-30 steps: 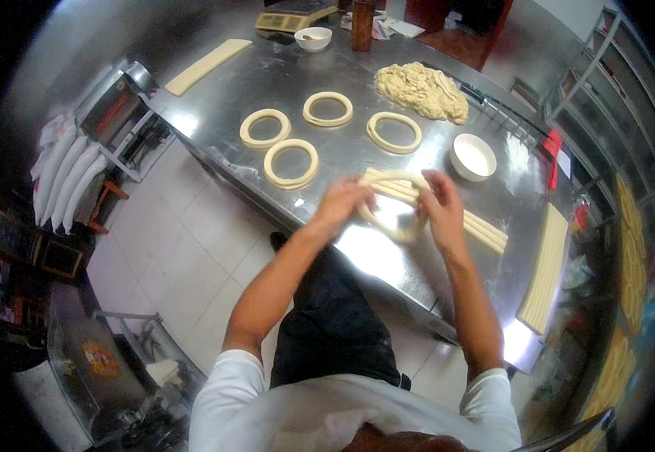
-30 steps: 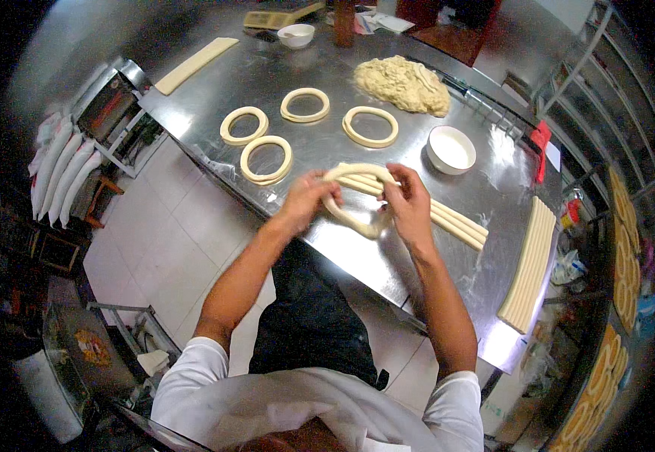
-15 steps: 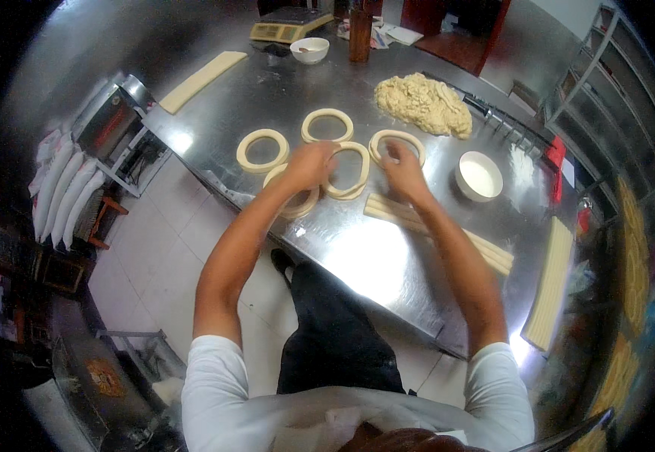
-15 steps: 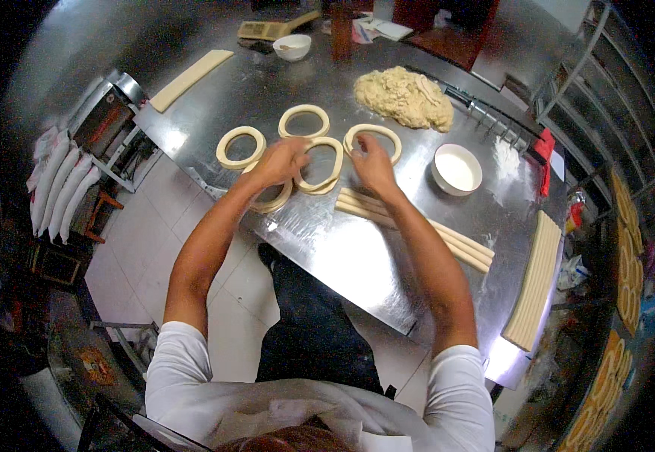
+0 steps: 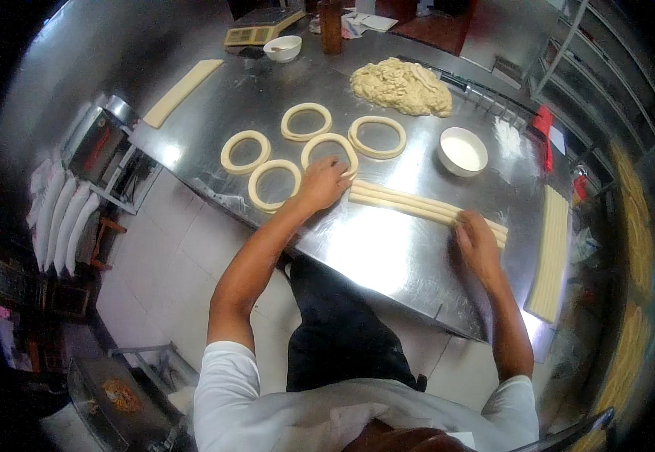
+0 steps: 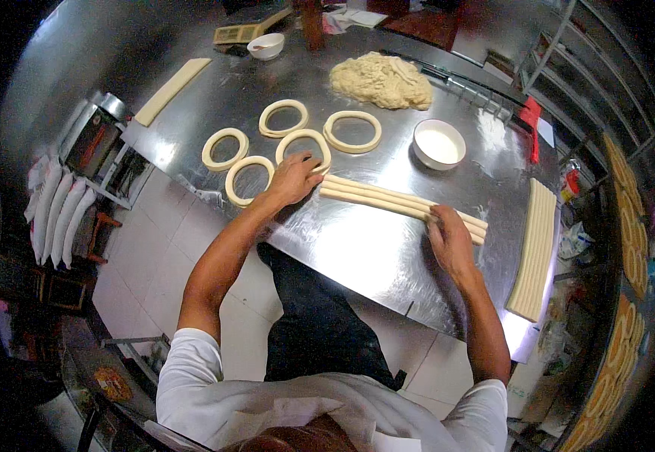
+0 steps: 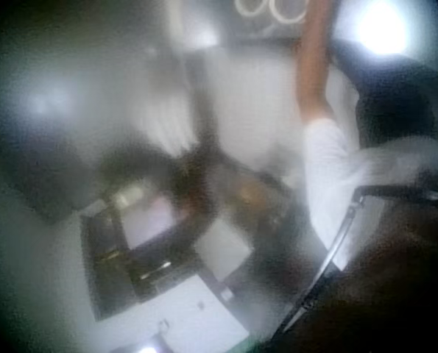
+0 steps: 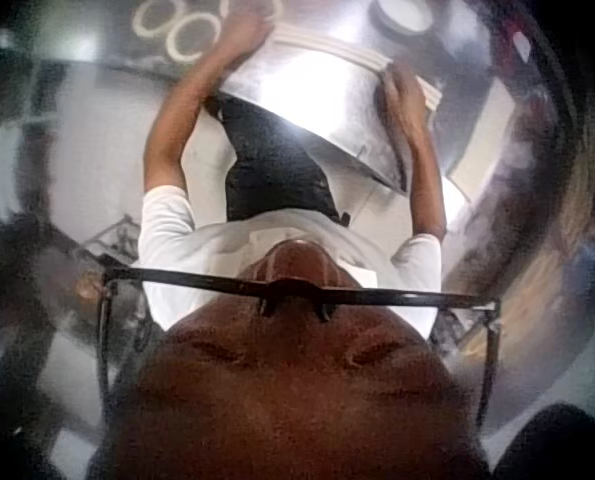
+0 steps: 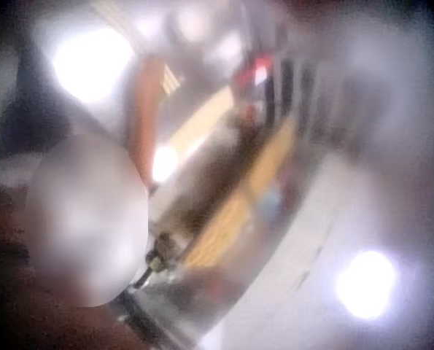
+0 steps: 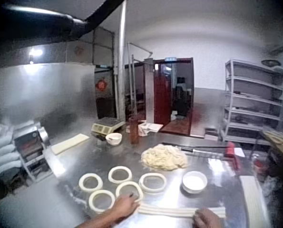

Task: The person shapes long strips of dough into circular rings by hand on a stainless steel table. They repeatedly roll the dough, form the ends into a loop, and place the finished rings on the table. The person also handles a stack of pre-cut dough strips.

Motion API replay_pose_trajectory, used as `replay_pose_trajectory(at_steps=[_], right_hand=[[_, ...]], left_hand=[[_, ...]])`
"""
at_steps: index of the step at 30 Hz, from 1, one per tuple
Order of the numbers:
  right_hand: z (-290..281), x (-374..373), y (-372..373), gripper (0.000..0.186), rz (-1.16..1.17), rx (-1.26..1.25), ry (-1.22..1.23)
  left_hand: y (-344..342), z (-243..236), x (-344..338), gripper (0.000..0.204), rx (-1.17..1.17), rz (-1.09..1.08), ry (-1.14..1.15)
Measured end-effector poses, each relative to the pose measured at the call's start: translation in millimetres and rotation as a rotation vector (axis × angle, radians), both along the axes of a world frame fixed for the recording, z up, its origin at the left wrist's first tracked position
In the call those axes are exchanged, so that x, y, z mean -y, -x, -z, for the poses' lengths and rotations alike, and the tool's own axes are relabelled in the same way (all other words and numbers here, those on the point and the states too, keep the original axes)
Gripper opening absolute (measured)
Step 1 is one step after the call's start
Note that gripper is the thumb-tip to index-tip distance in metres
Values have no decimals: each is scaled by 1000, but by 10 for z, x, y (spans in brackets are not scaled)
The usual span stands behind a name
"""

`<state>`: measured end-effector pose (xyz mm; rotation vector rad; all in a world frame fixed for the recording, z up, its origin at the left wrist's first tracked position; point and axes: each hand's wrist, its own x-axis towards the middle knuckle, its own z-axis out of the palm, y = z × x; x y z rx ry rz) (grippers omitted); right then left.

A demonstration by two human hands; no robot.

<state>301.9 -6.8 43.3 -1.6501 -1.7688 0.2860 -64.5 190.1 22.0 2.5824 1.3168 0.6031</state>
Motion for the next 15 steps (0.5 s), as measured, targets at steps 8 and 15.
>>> replay_pose_trajectory(at_steps=[8,15], right_hand=[[-154,713,-216,38,115,110,65],[54,720,-284,47,135,339,-12]], left_hand=[[-82,-211,-178,48,-197,-1,198],[154,-234,-92,44,-244,107,119]])
